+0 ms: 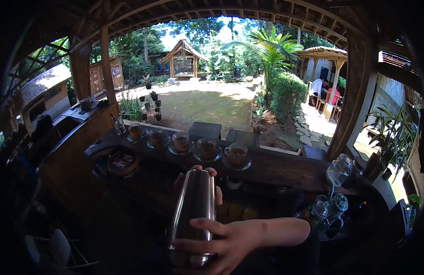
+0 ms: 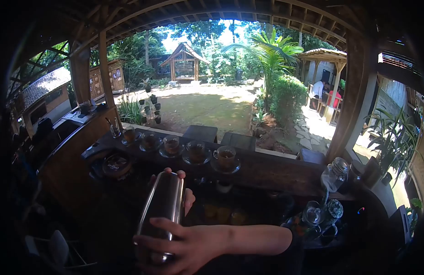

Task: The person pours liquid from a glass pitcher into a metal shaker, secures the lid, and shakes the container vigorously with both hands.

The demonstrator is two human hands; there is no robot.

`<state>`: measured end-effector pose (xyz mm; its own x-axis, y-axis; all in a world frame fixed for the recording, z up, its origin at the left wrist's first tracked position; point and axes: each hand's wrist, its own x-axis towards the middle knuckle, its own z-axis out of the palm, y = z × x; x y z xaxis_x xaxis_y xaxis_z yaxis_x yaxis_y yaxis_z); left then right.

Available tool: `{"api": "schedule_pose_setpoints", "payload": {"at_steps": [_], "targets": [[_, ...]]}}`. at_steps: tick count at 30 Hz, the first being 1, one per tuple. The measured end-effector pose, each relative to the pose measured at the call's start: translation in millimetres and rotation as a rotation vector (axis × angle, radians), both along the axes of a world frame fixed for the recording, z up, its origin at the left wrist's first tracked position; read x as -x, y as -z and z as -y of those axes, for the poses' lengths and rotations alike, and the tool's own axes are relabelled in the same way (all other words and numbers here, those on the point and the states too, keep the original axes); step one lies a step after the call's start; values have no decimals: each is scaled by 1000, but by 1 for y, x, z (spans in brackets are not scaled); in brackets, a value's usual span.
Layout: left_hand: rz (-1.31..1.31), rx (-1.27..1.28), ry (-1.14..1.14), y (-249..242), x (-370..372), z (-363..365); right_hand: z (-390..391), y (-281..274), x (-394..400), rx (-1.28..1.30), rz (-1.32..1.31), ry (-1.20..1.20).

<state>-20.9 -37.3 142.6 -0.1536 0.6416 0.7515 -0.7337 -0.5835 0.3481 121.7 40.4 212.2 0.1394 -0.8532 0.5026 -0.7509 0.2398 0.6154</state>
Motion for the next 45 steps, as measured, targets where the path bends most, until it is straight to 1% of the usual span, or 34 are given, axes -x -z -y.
{"api": "schedule_pose_setpoints", "payload": {"at_steps": [1,2,3,5,7,8,9,10,11,13,14,15,16,18,20,22,23,24,25,26,27,28,30,31,33,34,35,37,38,40,41,42,44,45], "targets": [[-202,-143,-66,-7,-4,1,-2,1,-2,27,52,-17],[-196,-138,-71,2,-9,1,-4,0,-4,55,105,-37],[163,104,-38,17,-14,0,-13,-4,7,123,142,-26],[526,338,-7,36,-16,-10,-36,-7,37,333,315,56],[527,380,-24,44,-14,-30,-50,3,52,611,570,166],[524,399,-30,33,-20,-38,-52,3,53,745,687,205],[524,294,-143,22,-33,-39,-49,1,46,708,567,152],[555,222,49,32,-30,-36,-40,-5,33,545,471,130],[581,169,241,43,-27,-32,-34,-9,20,329,340,78],[274,108,74,7,-31,-9,-7,-3,-15,134,185,6],[8,-162,119,6,-22,-14,2,5,-23,64,1,23],[-25,-229,25,12,-21,-14,1,4,-23,69,70,-20],[-20,-222,29,17,-17,-16,-2,0,-22,76,139,-63],[118,-105,-41,29,-10,-28,-19,-6,14,226,131,-34],[249,5,-116,39,-1,-41,-36,-2,45,445,378,132],[367,108,-190,36,6,-45,-36,-2,59,696,515,149],[353,99,-186,31,7,-38,-32,-5,49,581,497,136],[307,105,-173,20,1,-21,-23,-10,40,371,380,88],[270,116,-164,13,-8,-2,-5,-11,25,243,244,61],[68,-23,-129,11,1,0,12,-1,13,165,208,-5],[-129,-173,-104,10,9,3,24,6,0,40,111,39],[-172,-276,-68,1,6,5,31,-7,-4,-44,59,-9],[-39,-224,58,15,20,5,26,7,11,68,106,15],[46,-121,65,21,22,-1,17,6,27,143,131,46],[305,164,32,38,26,1,-8,7,69,371,308,132],[374,255,21,42,31,-6,-15,12,83,527,454,187],[415,305,24,45,35,-1,-14,14,83,537,446,200],[376,302,58,40,39,3,-15,12,84,671,546,192],[309,254,84,35,41,7,-4,6,75,465,432,161],[78,68,137,29,48,13,24,3,50,193,206,94],[-31,-33,151,25,51,10,37,12,38,87,152,130],[-103,-130,80,20,46,8,46,-2,29,84,93,114],[-14,-53,261,19,47,-1,29,10,31,114,157,199],[158,91,358,26,46,-13,16,4,40,268,155,157]]}}
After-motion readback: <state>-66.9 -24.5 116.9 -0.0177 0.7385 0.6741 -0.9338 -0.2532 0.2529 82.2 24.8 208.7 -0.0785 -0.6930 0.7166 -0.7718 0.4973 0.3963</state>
